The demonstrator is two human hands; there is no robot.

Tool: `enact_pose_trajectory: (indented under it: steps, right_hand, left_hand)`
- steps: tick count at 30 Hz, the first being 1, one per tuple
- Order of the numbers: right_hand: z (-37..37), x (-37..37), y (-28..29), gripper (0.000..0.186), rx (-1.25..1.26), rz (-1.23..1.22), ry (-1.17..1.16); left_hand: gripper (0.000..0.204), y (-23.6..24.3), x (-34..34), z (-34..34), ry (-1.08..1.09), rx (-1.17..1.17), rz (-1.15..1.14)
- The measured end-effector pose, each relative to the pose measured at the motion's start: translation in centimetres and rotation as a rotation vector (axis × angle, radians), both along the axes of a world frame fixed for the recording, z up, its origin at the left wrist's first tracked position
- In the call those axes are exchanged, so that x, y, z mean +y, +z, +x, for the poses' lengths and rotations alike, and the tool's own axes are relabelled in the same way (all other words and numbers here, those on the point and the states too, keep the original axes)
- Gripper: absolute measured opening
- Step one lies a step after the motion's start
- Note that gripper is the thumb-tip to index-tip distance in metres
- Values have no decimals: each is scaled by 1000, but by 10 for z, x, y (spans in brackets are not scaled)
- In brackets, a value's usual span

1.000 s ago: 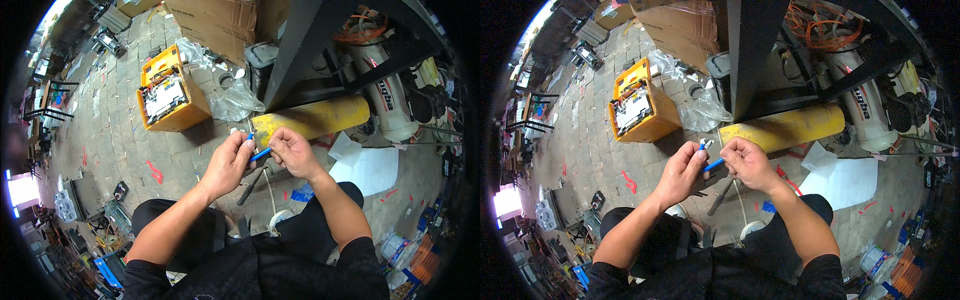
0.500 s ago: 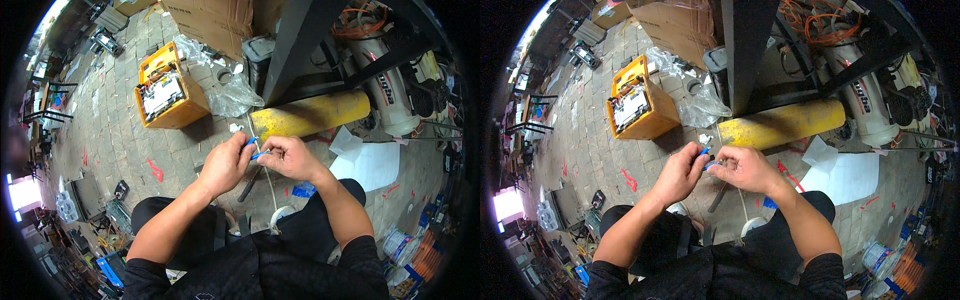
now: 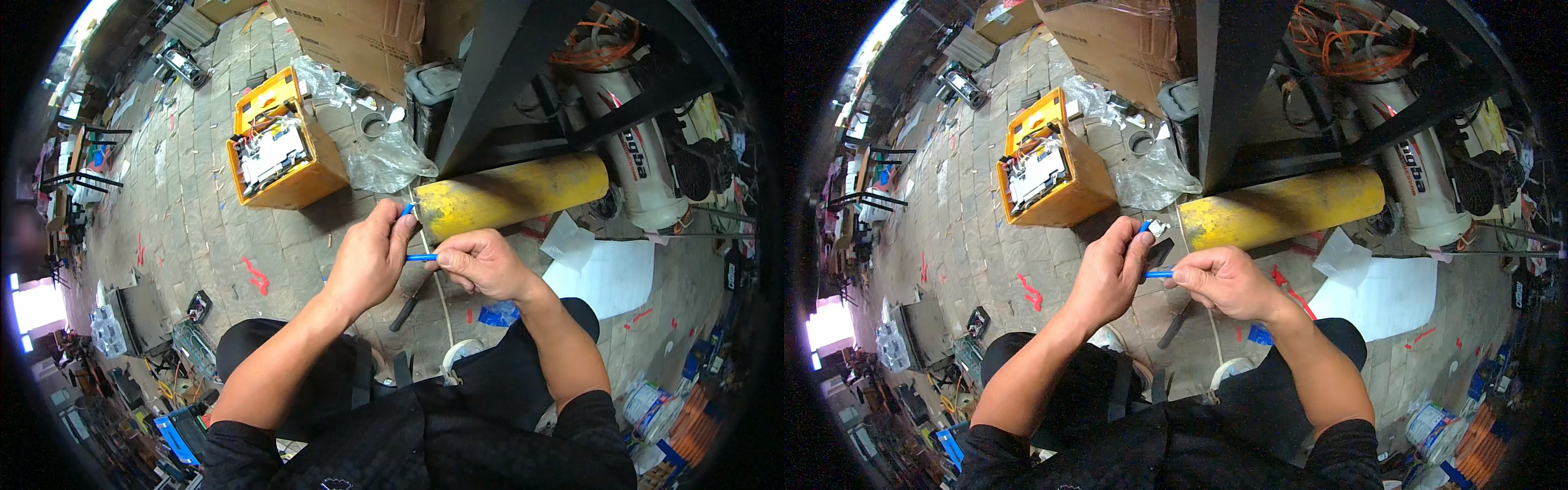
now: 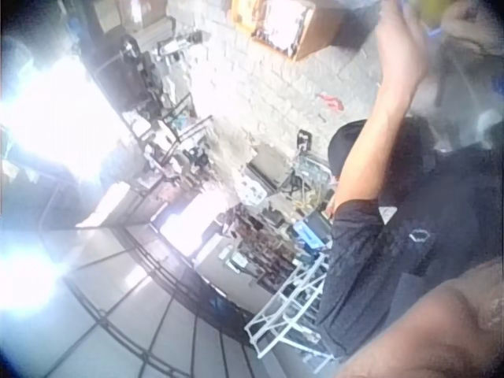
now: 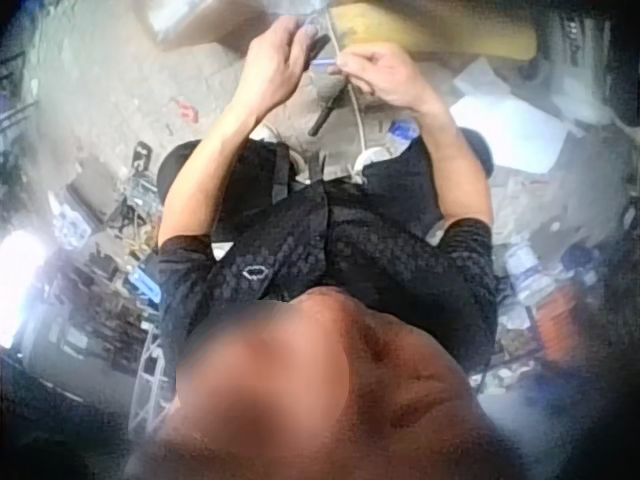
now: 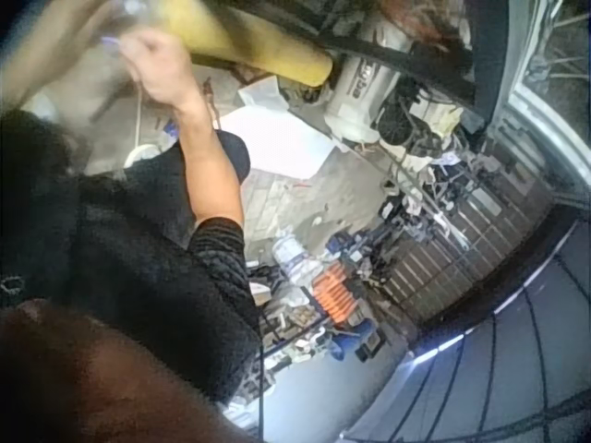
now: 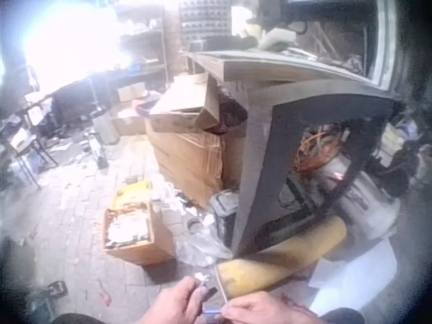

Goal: The person works at a cluttered workbench, stripping and twisting wires, then uses pliers and a hammer on a yellow cylindrical object on the floor. They return to the bench to continue manipulating small components and wires.

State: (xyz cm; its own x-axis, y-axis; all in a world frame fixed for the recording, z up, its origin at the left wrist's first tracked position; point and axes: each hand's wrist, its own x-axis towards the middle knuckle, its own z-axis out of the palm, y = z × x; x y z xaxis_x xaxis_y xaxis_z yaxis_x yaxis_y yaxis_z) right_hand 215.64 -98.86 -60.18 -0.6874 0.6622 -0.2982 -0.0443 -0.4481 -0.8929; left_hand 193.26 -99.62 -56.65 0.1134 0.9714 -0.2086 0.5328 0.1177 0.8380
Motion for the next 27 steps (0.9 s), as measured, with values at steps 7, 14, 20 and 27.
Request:
enact_pose_trajectory:
  steps: [7,14,20,27]
  right_hand:
    - [6,4,6,29,-88,85,30]
    - [11,7,-5,40,30,-244,-206]
    - [20,15,-29,42,446,-649,-458]
    - [17,15,-25,28,652,-646,-359]
  left_hand:
    - [16,-6,-4,1,-45,158,114]
    - [16,-11,0,-5,22,139,202]
    - [19,-4,1,-10,47,86,78]
    - [19,2,-2,-3,31,54,18]
